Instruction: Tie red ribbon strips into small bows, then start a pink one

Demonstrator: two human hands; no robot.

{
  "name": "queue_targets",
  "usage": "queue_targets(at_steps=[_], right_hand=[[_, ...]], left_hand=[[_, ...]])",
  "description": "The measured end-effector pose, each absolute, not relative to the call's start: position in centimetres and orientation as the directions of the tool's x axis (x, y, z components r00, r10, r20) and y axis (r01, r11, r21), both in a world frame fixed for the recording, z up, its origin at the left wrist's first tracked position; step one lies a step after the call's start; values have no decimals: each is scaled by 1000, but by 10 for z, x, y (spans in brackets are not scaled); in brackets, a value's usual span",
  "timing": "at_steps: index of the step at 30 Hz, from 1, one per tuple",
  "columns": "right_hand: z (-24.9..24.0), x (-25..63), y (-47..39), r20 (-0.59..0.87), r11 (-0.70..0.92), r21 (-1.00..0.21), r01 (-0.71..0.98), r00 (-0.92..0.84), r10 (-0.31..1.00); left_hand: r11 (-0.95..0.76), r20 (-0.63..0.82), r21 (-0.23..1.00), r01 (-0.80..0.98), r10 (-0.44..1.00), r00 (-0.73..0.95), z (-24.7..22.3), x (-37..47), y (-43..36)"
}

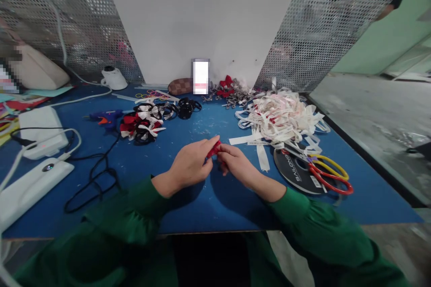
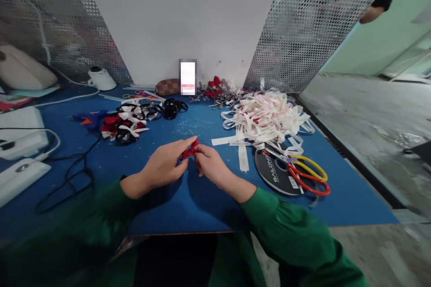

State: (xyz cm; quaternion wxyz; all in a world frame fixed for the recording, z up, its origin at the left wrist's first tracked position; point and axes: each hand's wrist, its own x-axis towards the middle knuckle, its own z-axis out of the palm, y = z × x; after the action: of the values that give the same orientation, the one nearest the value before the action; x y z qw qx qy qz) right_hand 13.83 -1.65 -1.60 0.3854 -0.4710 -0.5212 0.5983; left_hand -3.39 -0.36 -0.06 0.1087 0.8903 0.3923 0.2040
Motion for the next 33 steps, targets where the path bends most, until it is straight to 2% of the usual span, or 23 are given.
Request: queue_targets(at_steps=[4,8,10,12,15,18,23,25,28,29,31,33], right_hand=[[-15,140,-18,-82,-43,-985,164,-241,967],[-16,144,-16,91,172,-923,345,-238,967],[-17,145,-16,129,218,-891,399,-238,963],[-16,145,-17,151,250,-873,419,-255,955],[-15,144,-20,205,333,-836,435,-315,927],[-13,142,-23,208,365,-785,501,-342,916],[-10,141,-27,249,441,-674,593,-380,891],[-10,140,-29,305,525,-551,649,-429,850],[-11,140,-32,332,646,-312,696,-558,761],[-11,141,-32,324,667,-267,695,-587,742],[-12,141,-31,321,665,-274,695,-586,744],[-13,141,-29,321,611,-380,694,-521,791]], left_hand=[[-674,306,399,621,737,603,-1,-34,-4],[-635,317,505,585,767,558,1,-32,-4],[-519,267,671,530,836,480,3,-31,-2],[-315,150,860,402,908,392,4,-30,0],[-64,-20,973,221,934,356,4,-29,2],[6,-73,980,199,941,330,2,-28,1],[-28,-1,987,160,984,179,1,-22,-6],[30,-42,998,63,980,194,2,-21,-7],[265,-235,962,-69,927,293,2,-22,-5],[352,-304,930,-101,895,325,2,-23,-3],[502,-413,851,-152,821,394,1,-26,0],[562,-445,807,-181,781,438,1,-28,4]])
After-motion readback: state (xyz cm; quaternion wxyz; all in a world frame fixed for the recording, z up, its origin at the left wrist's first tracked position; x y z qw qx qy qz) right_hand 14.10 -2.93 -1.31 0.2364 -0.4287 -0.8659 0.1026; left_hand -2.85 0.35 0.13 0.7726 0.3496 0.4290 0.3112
